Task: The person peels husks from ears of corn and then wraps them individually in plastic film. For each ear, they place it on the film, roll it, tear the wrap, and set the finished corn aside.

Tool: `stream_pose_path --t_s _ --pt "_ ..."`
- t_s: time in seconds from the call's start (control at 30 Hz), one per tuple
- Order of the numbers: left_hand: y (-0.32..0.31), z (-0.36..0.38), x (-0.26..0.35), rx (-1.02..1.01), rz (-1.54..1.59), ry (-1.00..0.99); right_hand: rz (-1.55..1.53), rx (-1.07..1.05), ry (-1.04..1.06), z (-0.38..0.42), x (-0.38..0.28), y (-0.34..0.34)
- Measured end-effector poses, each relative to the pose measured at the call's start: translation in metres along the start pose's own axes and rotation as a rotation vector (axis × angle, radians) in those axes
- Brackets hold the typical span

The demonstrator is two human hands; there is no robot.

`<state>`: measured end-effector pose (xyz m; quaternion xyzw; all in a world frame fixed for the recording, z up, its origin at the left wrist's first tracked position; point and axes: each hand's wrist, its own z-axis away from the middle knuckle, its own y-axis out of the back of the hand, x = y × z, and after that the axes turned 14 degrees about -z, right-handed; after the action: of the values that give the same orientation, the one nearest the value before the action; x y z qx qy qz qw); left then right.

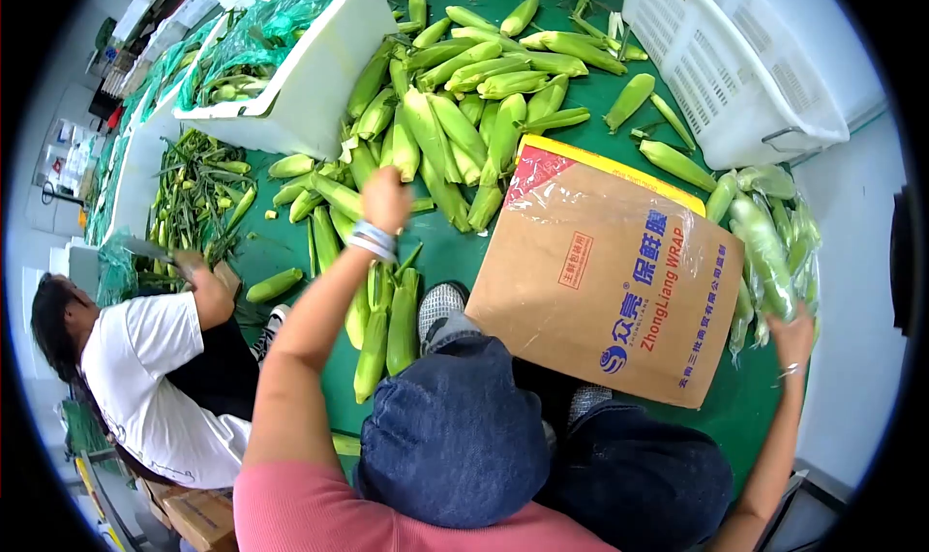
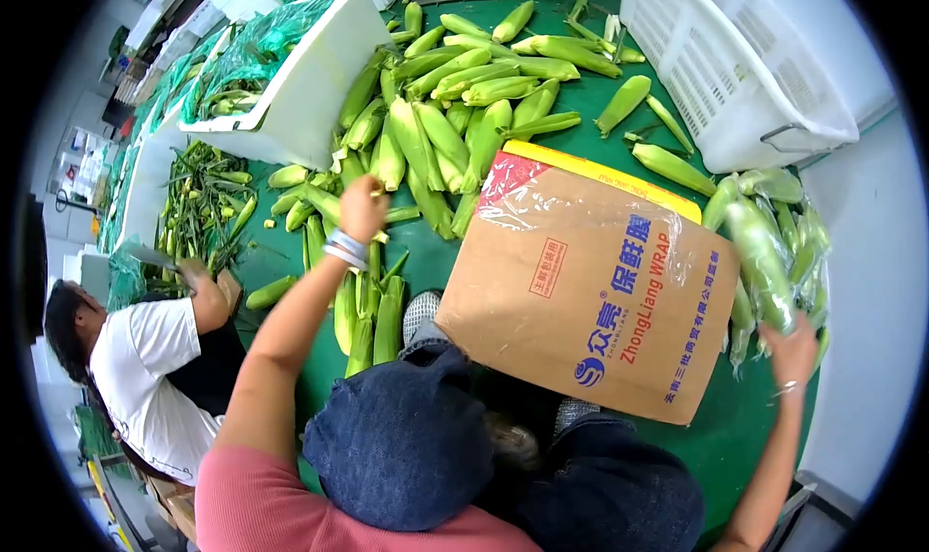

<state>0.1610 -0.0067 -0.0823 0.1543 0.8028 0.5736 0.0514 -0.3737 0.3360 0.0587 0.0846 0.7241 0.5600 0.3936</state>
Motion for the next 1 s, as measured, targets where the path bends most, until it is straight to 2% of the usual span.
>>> stream_pose_path --t_s 0.03,0.07,0.1,0.13,0.17,0.2,0.23,0.27,0.3,0.33,0.4,0.47,0.53,0.57,0.63,0.67,0.73,0.77,0.8,0.83,0.87,0.9,0.97,1.0 --pt "-0.007 -0.002 -0.045 -0.105 -0.252 -0.043 0.118 0.008 -0.131 -0.026 0.052 0.010" --pt "-0.008 -0.008 -0.074 -0.342 -0.513 -0.070 0.099 0.132 -0.137 -0.056 0.114 0.011" --pt "-0.013 -0.003 -0.099 -0.388 -0.636 -0.176 0.085 0.261 -0.150 -0.080 0.165 0.011" --pt "-0.022 0.002 -0.120 -0.418 -0.757 -0.293 -0.150 0.228 -0.224 -0.099 0.188 0.016" --pt "-0.037 0.003 -0.142 -0.460 -0.715 -0.348 -0.146 0.297 -0.114 -0.115 0.217 0.006" --pt "-0.050 0.001 -0.156 -0.502 -0.671 -0.415 -0.300 0.253 -0.134 -0.099 0.166 -0.005" --pt "-0.045 -0.003 -0.153 -0.491 -0.664 -0.486 -0.152 0.107 -0.141 -0.089 0.125 -0.014" --pt "-0.049 -0.005 -0.163 -0.461 -0.634 -0.543 -0.163 0.034 -0.130 -0.071 0.075 -0.032" --pt "-0.032 -0.006 -0.146 -0.485 -0.518 -0.472 -0.146 0.048 -0.022 -0.048 0.047 -0.055" --pt "-0.001 -0.008 -0.128 -0.524 -0.402 -0.389 -0.186 -0.198 -0.158 -0.027 -0.006 -0.054" --pt "0.013 -0.021 -0.116 -0.198 -0.184 -0.397 -0.082 -0.253 -0.031 0.001 -0.047 -0.070" --pt "0.047 -0.038 -0.054 -0.029 0.071 -0.196 0.074 -0.327 -0.074 0.005 -0.073 -0.090" --pt "0.091 -0.054 0.032 0.053 0.314 -0.301 0.192 -0.317 -0.048 0.001 -0.098 -0.106" --pt "0.103 -0.058 0.072 0.072 0.338 -0.401 0.196 -0.309 -0.051 -0.008 -0.102 -0.109" --pt "0.107 -0.061 0.147 0.087 0.338 -0.620 -0.257 -0.633 -0.287 -0.024 -0.099 -0.115" --pt "0.106 -0.062 0.182 0.085 0.313 -0.736 -0.252 -0.621 -0.287 -0.022 -0.089 -0.120" --pt "0.086 -0.059 0.240 0.052 0.330 -0.831 -0.926 -0.841 -0.429 -0.014 -0.058 -0.121" --pt "0.072 -0.057 0.258 -0.024 0.315 -0.812 -1.234 -0.808 -0.587 -0.002 -0.047 -0.108" --pt "0.058 -0.056 0.269 -0.104 0.299 -0.794 -1.231 -0.800 -0.589 0.001 -0.031 -0.093" --pt "0.051 -0.055 0.273 -0.250 0.279 -0.783 -1.564 -0.708 -0.536 0.005 -0.019 -0.078" --pt "0.045 -0.051 0.273 -0.303 0.225 -0.797 -1.895 -0.592 -0.471 0.008 -0.011 -0.069" --pt "0.040 -0.051 0.270 -0.335 0.244 -0.844 -1.901 -0.584 -0.481 0.000 -0.007 -0.070" --pt "0.042 -0.050 0.273 -0.377 0.244 -0.903 -2.045 -0.418 -0.133 -0.031 -0.042 -0.081" --pt "0.041 -0.047 0.274 -0.374 0.298 -0.960 -1.812 -0.360 -0.086 -0.041 -0.073 -0.093"
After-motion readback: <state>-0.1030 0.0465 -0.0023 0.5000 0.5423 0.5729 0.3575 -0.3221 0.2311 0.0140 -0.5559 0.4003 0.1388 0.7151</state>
